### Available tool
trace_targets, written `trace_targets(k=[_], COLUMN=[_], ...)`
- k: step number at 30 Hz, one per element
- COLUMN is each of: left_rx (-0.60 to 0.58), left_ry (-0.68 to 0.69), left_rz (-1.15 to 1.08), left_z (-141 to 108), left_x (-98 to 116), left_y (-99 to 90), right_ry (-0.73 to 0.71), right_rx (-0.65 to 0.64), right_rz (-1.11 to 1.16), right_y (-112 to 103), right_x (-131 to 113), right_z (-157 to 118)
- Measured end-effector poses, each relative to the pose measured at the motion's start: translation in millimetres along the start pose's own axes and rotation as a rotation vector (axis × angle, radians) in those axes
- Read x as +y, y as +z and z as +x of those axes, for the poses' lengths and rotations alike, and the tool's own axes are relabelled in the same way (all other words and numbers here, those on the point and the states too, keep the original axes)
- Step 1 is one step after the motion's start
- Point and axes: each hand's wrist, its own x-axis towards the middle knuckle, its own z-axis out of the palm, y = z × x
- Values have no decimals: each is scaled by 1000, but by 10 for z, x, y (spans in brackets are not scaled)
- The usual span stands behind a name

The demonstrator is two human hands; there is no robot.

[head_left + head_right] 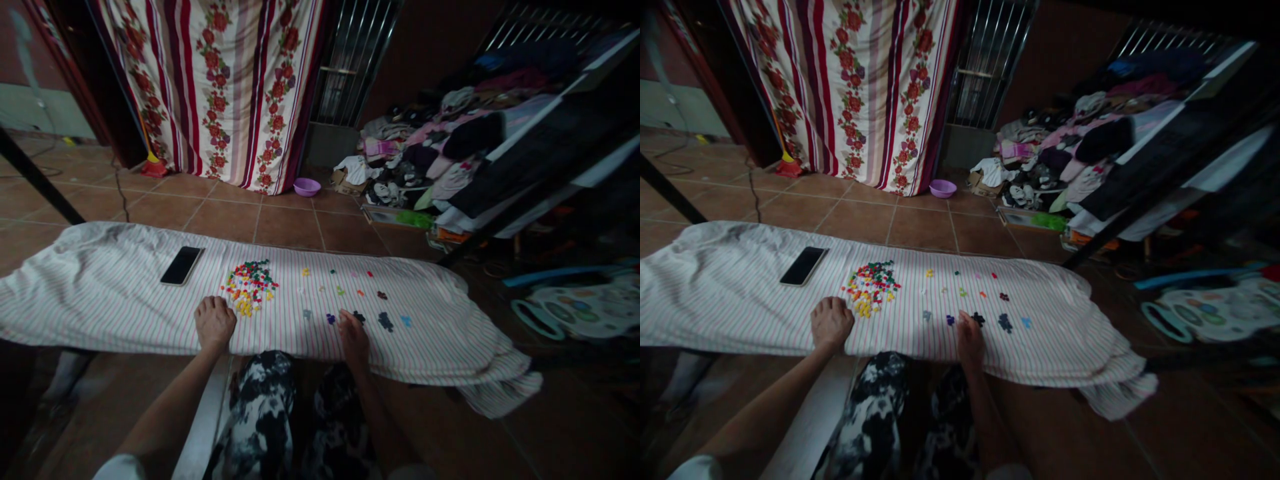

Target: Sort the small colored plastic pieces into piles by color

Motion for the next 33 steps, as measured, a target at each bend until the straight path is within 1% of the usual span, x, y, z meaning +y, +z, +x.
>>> trace_targets(k=[4, 8, 10, 13, 15, 18, 23, 25, 28, 30, 33], left_rx=[18, 16, 16, 17, 13, 9, 11, 12, 8, 3, 0], left_ry=[9, 5, 7, 11, 9, 11, 15, 10, 4, 9, 13], left_rz=[-8, -12, -9, -3, -7, -17, -5, -3, -7, -9, -11], left_z=[-4, 1, 1, -1, -2, 0, 4, 6, 9, 11, 13], left_x=[1, 1, 0, -1, -1, 1, 11, 15, 18, 17, 12], left_y=[-3, -9, -10, -15, -23, -35, -34, -31, -36, -40, -38], right_ry=[60, 59, 9, -122, -201, -290, -407, -404, -363, -341, -356], right_rx=[0, 20, 19, -11, -47, -117, -304, -365, -438, -475, -507], right_rz=[35, 40, 19, -8, -9, -5, -90, -159, -272, -327, -378], right_y=[-6, -2, 22, 126, 250, 495, 957, 1137, 1381, 1515, 1668], right_x=[-47, -155, -244, -417, -547, -737, -989, -1064, -1153, -1197, -1240], right_z=[-13, -18, 1, 55, 96, 146, 209, 240, 304, 355, 422])
